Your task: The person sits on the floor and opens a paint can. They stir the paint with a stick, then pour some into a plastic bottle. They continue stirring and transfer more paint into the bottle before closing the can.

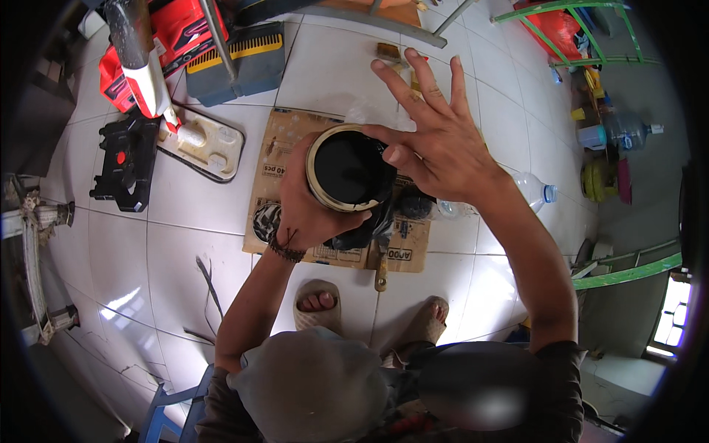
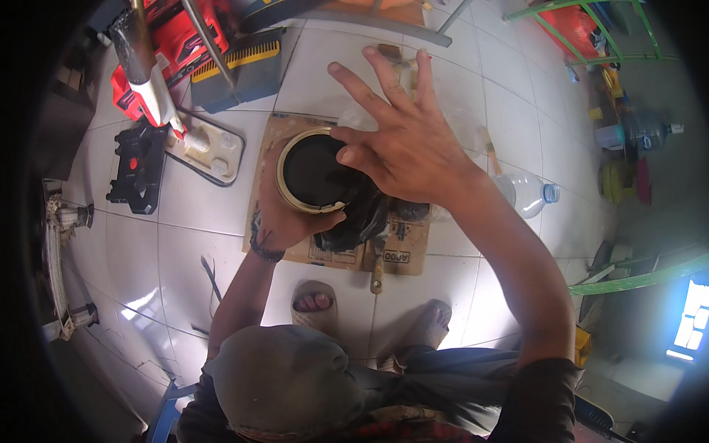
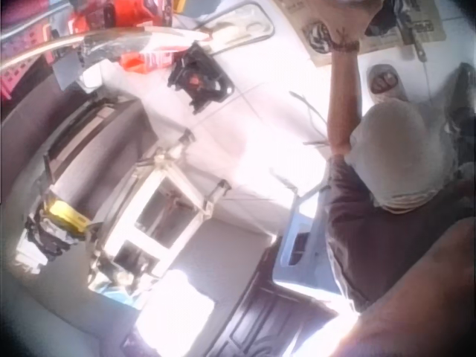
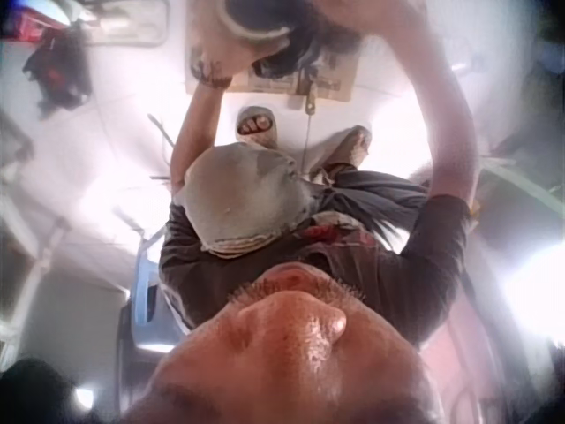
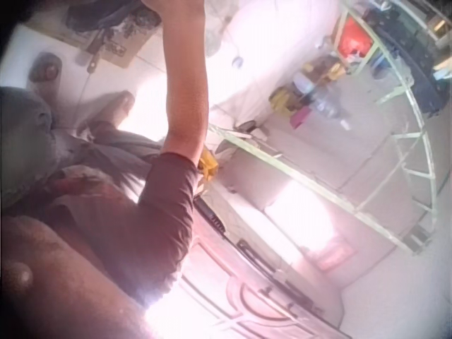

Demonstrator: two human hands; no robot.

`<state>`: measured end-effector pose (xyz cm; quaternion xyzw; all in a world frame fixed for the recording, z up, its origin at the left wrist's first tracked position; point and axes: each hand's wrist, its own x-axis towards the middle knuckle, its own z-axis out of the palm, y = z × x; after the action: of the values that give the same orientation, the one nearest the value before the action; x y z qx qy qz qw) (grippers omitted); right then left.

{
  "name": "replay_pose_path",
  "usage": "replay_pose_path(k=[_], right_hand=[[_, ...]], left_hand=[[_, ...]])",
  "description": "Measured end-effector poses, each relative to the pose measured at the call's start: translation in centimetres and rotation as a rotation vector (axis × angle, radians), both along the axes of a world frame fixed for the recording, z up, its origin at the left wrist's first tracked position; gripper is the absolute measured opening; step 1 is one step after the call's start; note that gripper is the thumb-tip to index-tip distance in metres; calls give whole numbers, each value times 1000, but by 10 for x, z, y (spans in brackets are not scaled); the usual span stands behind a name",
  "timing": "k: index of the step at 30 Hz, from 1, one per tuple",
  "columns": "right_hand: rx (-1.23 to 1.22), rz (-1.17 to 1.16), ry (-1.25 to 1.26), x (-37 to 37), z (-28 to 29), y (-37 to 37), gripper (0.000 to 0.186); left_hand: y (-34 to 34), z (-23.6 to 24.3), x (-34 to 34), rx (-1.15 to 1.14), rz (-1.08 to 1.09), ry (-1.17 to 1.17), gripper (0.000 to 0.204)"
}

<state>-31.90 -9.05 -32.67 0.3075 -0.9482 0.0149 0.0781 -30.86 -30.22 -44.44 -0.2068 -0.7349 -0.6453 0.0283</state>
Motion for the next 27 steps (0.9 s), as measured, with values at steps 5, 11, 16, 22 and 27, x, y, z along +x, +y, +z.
replay_pose_path(k=[5, 11, 16, 22, 27], right_hand=[[70, 68, 2, -4, 7, -5, 48], [135, 11, -121, -12, 9, -9, 53], [146, -130, -288, -15, 4, -10, 69], [348, -87, -236, -15, 0, -12, 48], [337, -107, -335, -11, 6, -23, 45]], left_hand=[[3, -18, -4, 75, 7, 44, 104], [10, -27, -1, 135, 50, -67, 102], [14, -37, 0, 47, 113, -12, 99], [19, -38, 2, 20, 131, -71, 101], [26, -44, 2, 45, 197, -73, 101]])
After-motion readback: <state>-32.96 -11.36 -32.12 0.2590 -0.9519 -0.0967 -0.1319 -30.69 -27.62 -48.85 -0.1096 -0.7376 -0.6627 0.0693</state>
